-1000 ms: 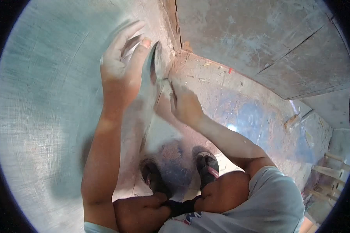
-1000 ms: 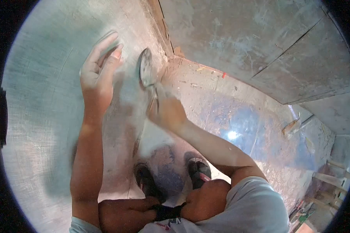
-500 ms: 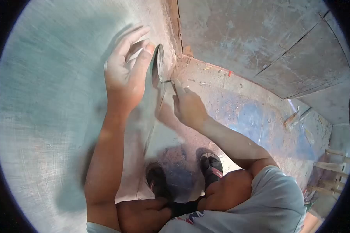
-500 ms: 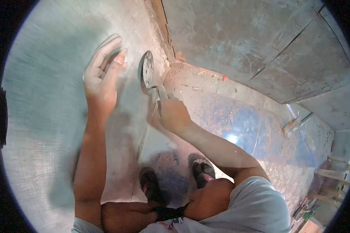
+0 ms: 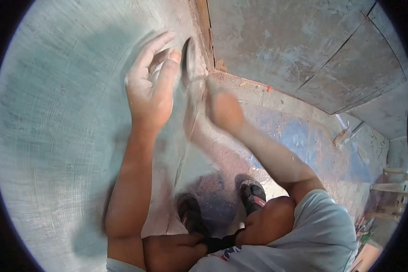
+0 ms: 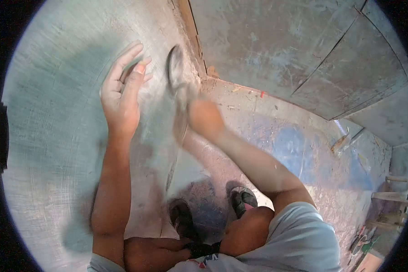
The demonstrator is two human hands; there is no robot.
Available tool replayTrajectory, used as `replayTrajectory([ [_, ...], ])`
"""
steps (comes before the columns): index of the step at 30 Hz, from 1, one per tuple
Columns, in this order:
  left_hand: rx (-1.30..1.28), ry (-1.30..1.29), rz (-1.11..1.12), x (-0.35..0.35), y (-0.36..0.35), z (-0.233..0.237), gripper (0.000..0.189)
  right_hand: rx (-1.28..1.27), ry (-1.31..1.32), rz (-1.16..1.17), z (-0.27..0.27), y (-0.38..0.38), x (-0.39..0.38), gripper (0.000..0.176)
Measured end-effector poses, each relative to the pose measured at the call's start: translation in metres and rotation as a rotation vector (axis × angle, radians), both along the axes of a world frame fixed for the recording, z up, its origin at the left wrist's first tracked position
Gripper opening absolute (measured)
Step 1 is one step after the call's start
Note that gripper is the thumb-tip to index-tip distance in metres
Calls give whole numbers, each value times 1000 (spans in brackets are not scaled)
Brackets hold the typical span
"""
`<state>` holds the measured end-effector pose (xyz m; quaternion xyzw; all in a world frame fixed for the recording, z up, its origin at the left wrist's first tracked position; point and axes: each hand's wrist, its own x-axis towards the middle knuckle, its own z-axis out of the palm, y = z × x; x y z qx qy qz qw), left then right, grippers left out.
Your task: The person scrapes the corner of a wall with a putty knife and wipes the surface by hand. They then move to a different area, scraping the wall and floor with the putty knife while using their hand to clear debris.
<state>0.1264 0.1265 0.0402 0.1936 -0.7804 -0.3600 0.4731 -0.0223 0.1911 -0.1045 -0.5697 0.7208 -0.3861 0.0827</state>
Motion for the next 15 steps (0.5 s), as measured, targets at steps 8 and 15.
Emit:
replayTrajectory([
  [8, -35, 37, -18, -6, 6, 4, 35, 54, 55, 17, -6, 4, -2, 55],
  [15, 20, 37, -14, -7, 10, 6, 35, 47, 33, 11, 0, -2, 2, 39],
])
